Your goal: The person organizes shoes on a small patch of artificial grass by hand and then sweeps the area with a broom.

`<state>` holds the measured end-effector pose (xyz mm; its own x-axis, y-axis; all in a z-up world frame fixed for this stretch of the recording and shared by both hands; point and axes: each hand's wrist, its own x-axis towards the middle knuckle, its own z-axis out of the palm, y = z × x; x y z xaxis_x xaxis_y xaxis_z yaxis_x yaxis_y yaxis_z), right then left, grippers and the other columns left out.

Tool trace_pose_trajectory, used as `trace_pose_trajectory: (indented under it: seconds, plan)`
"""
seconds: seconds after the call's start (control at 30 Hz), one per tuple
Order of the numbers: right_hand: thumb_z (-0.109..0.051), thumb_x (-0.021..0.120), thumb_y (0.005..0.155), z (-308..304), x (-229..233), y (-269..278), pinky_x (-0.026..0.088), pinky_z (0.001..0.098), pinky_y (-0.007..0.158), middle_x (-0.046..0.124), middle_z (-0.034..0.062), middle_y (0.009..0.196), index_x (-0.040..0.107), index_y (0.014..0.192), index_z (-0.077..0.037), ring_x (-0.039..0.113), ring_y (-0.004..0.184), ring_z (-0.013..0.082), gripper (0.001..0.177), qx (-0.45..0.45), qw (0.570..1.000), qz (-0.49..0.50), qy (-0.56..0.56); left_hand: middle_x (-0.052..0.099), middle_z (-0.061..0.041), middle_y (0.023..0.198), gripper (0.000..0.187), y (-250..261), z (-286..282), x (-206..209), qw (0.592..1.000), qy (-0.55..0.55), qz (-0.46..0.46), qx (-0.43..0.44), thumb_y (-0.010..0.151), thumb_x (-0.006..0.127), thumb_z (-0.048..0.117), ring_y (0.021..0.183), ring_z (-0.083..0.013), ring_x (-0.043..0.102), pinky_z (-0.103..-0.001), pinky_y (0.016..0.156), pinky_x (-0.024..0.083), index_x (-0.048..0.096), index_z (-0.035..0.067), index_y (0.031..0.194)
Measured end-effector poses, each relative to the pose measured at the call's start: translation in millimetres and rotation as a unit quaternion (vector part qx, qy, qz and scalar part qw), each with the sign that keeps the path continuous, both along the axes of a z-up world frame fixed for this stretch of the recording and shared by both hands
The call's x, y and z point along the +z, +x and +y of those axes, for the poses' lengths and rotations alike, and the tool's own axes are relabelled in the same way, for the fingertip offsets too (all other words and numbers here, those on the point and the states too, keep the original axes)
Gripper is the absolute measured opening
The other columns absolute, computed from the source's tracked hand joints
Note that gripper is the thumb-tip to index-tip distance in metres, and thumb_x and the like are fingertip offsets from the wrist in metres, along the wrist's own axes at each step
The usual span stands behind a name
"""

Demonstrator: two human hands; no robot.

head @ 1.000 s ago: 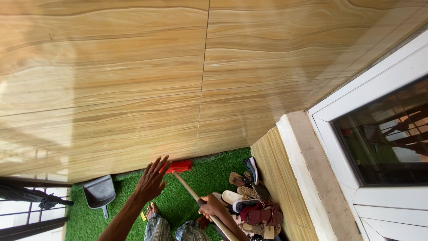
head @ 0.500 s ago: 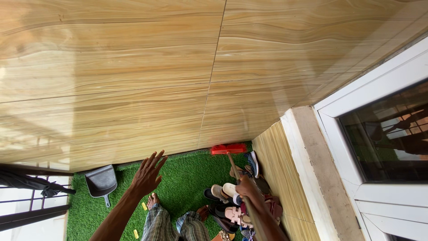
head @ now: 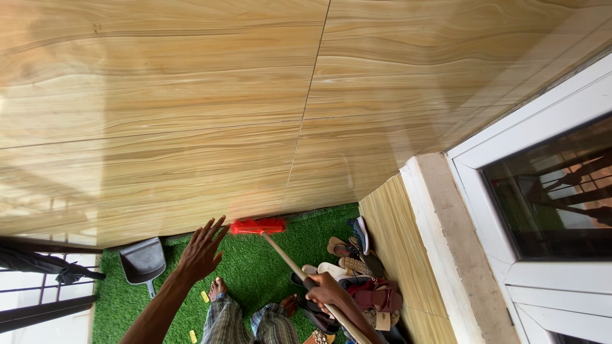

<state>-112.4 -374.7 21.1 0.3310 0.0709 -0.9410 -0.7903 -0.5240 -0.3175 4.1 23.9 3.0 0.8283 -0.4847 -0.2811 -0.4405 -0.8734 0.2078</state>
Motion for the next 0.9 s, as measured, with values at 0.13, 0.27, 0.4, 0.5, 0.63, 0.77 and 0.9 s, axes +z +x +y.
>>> trace_pose_trajectory:
  seconds: [0.13,0.27,0.4,0.5,0.63,0.77,0.9]
  plan:
    - [0.002,0.073,0.085,-44.1,24.1,0.1,0.048,0.0247,0.038,0.072,0.0127,0.078,0.051,0.15,-0.009,0.057,0.046,0.0151,0.07,0.004,0.998,0.001,-0.063,0.005,-0.007,0.17,0.094,0.6,-1.5,-5.1,1.0,0.013,0.009,0.003,0.085,0.074,0.035,0.156,-0.0288,0.015,-0.051,0.127,0.021,0.017,0.021,0.159]
    - [0.0,0.075,0.086,-81.8,16.6,18.5,0.052,0.0271,0.04,0.07,0.0117,0.078,0.052,0.148,-0.005,0.059,0.048,0.0156,0.066,0.014,0.992,-0.032,-0.124,0.005,-0.007,0.169,0.096,-0.4,0.9,-7.3,1.0,-0.006,-0.001,0.001,0.087,0.073,0.035,0.156,-0.0296,0.014,-0.051,0.126,0.02,0.017,0.022,0.164]
    - [-0.002,0.073,0.089,-79.8,-14.8,48.1,0.055,0.0253,0.042,0.072,0.0159,0.081,0.061,0.131,0.007,0.068,0.055,0.0181,0.045,0.031,0.982,-0.106,-0.152,0.004,-0.007,0.17,0.094,-3.6,8.8,-7.7,1.0,0.0,0.002,0.002,0.087,0.072,0.035,0.156,-0.0298,0.013,-0.051,0.127,0.018,0.016,0.021,0.161]
    - [-0.004,0.071,0.091,-24.9,-49.6,60.1,0.059,0.0278,0.045,0.07,0.017,0.093,0.057,0.124,0.002,0.071,0.064,0.0214,0.037,-0.034,0.985,-0.09,-0.146,0.004,-0.007,0.17,0.094,-1.3,13.3,-6.6,1.0,-0.005,-0.001,-0.002,0.086,0.073,0.034,0.157,-0.0296,0.013,-0.051,0.127,0.018,0.016,0.021,0.159]
    - [-0.003,0.075,0.091,97.6,-75.0,45.9,0.062,0.0258,0.047,0.067,0.019,0.1,0.047,0.13,0.004,0.073,0.067,0.022,0.048,0.001,0.988,-0.095,-0.119,0.006,-0.006,0.17,0.095,7.7,16.7,1.3,1.0,-0.009,0.003,0.0,0.086,0.073,0.033,0.156,-0.0296,0.014,-0.051,0.127,0.018,0.015,0.02,0.16]
    - [-0.002,0.071,0.09,119.9,-65.6,32.7,0.055,0.0256,0.04,0.07,0.0202,0.094,0.054,0.139,-0.002,0.065,0.057,0.0202,0.052,0.039,0.999,-0.007,-0.037,0.006,-0.006,0.169,0.097,14.3,23.4,8.9,1.0,-0.014,0.002,0.0,0.085,0.074,0.033,0.156,-0.0292,0.014,-0.051,0.126,0.019,0.017,0.022,0.164]
    - [0.001,0.073,0.086,85.7,-40.8,7.9,0.049,0.0273,0.036,0.074,0.0191,0.09,0.04,0.156,-0.015,0.06,0.049,0.0171,0.079,-0.004,0.999,0.016,0.04,0.005,-0.006,0.17,0.099,21.2,34.9,6.9,0.999,-0.036,-0.009,-0.006,0.083,0.074,0.031,0.156,-0.0294,0.014,-0.05,0.126,0.02,0.017,0.021,0.163]
